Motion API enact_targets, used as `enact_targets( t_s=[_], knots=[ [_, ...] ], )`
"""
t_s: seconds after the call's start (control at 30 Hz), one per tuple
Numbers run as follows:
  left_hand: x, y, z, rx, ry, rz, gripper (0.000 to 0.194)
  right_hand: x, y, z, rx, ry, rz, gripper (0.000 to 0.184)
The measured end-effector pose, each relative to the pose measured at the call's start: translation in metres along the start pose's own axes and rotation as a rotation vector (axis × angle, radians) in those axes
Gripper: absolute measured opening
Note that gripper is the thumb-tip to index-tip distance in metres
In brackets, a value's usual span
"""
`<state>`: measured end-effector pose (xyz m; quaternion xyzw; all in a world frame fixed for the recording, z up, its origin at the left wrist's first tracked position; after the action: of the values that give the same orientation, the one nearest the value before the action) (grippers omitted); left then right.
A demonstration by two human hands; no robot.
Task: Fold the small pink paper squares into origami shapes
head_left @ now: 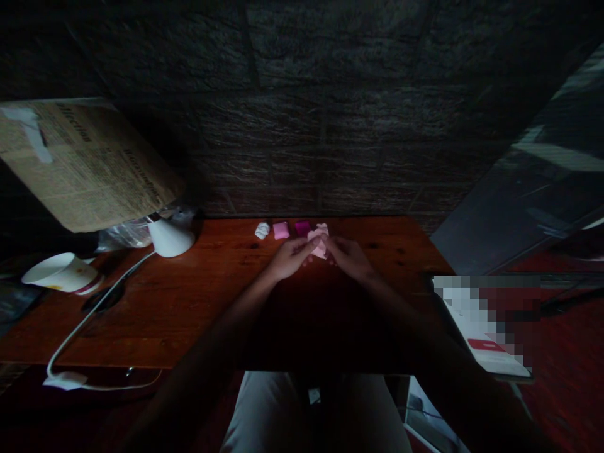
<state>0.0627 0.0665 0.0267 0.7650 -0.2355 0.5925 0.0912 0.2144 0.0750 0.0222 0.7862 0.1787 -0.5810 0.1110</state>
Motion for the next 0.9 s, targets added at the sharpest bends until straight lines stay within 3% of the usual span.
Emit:
enact_targets(
  t_s=[0.23,0.53,0.73,0.9],
  knots=[
    [0.0,0.001,0.005,-0.047,-0.007,0.016,0.045,-0.006,0.001,-0.002,0.03,-0.001,-0.04,0.069],
    [0.007,0.004,0.01,-0.14,-0.087,0.098,0.04,-0.018,0.006,-0.003,0.051,0.276,-0.174,0.072],
    [0.011,0.005,0.009,-0.155,-0.074,0.107,0.043,-0.016,0.003,0.0,-0.019,0.168,-0.179,0.073],
    [0.008,0.005,0.007,-0.182,-0.096,0.055,0.058,-0.021,0.004,0.001,-0.059,0.078,-0.225,0.072]
  ],
)
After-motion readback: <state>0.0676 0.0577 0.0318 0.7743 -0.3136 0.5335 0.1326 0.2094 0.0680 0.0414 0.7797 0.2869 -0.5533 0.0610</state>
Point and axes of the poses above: each hand's wrist, its own y-axis away from the middle knuckle, its own z-axis out of the palm, x = y × z, the point moved 6 cm from there along -y, towards the middle knuckle, and after that the axes turned 11 degrees about -x, right-handed, at the moved point
